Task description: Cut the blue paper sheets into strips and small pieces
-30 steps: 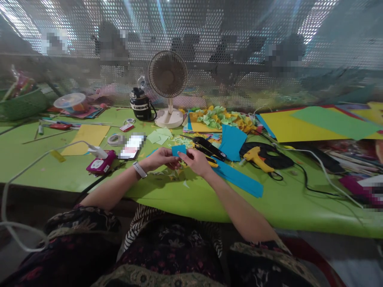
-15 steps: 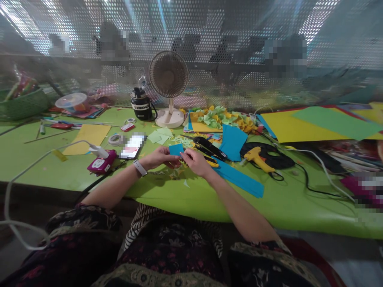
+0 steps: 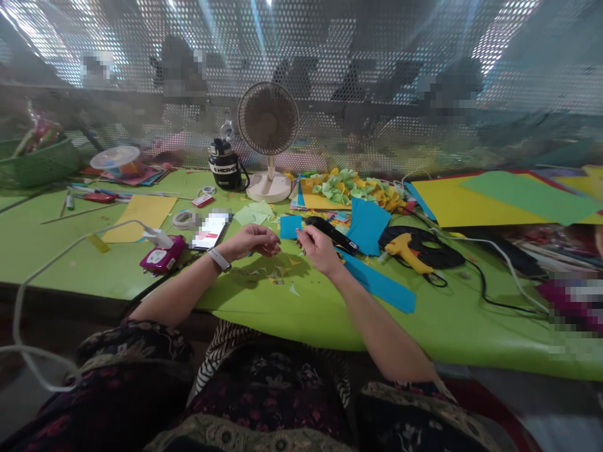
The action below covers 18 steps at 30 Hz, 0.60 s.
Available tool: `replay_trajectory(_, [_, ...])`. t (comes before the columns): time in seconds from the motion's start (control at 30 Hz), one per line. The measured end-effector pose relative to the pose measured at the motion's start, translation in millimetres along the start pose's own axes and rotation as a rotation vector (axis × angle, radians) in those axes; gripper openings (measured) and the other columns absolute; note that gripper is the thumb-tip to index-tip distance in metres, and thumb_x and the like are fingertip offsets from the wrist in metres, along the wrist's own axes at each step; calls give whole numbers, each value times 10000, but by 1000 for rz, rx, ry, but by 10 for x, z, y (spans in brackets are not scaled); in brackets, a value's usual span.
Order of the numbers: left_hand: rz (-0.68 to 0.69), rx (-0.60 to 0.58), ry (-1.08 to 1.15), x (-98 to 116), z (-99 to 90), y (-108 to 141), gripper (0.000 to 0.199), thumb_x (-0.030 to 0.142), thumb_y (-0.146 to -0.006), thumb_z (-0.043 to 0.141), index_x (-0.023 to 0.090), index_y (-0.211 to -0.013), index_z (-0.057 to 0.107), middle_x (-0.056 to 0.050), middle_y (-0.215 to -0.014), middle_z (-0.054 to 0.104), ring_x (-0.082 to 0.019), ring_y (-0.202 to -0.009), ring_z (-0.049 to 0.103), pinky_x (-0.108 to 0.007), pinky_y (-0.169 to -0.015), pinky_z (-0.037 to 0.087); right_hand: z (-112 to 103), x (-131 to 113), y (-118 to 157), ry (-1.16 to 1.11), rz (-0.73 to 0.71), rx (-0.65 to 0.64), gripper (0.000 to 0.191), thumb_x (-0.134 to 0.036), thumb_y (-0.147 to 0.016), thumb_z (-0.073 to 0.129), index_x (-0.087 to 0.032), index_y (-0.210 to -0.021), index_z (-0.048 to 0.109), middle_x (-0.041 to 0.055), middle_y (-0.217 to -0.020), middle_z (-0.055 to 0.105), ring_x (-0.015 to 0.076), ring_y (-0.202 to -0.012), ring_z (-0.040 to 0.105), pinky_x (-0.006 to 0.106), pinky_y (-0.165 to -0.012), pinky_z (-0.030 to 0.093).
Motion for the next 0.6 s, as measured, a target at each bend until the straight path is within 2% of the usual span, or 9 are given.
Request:
replay_trajectory(0.1, [28,96,77,-15,7,-18,508,529,-675,917,113,-903,738,-116,-869,778,-192,-759,756,-277,-673,613,44,2,14,-2,4,-47,545,-761,-877,516,-244,-705,510,3,-661,578,175,-617,518,333,-644,433])
replay_trajectory(0.17, [65,137,94,-34,29,-29,497,530,-691,907,122,-915,734,-86,-859,768,-163,-742,739,-270,-691,611,96,4,30,10,3,-92,546,-758,-872,527,-241,-698,509,1,-650,582,174,-620,516,329,-644,430])
replay_trajectory(0.27, [104,172,67,-63,56,-42,480,492,-617,951,125,-826,722,-31,-778,734,-106,-669,684,-234,-682,593,146,12,40,30,2,-152,510,-721,-868,556,-236,-713,520,1,-648,589,176,-630,519,320,-633,424])
replay_trajectory(0.37, [115,218,58,-65,51,-50,482,485,-589,961,125,-781,705,4,-700,683,-89,-615,644,-231,-653,590,78,19,17,64,3,-181,401,-602,-900,538,-226,-765,559,13,-686,613,178,-634,524,315,-621,419])
replay_trajectory(0.43, [120,269,78,-43,32,-50,461,468,-619,953,132,-786,684,26,-658,645,-89,-592,635,-236,-638,596,-47,31,-14,174,2,-143,300,-490,-916,522,-221,-798,584,30,-734,637,185,-660,540,316,-628,414])
replay_trajectory(0.5, [104,327,120,-15,13,-47,440,453,-666,934,150,-809,650,31,-658,642,-106,-599,664,-232,-608,593,-195,62,-47,382,6,-92,197,-399,-895,558,-223,-818,598,54,-812,666,201,-716,568,318,-636,403])
replay_trajectory(0.6, [54,367,195,14,5,-41,419,424,-715,910,173,-866,611,10,-733,694,-149,-654,729,-212,-557,572,-340,163,-83,743,38,-146,108,-300,-812,675,-216,-861,628,107,-949,685,251,-841,612,327,-646,399])
Point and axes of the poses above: each hand's wrist, its own y-axis away from the middle knuckle, its own z-axis out of the palm, x = y × z, the point moved 1 cm from there along -y, towards the middle knuckle
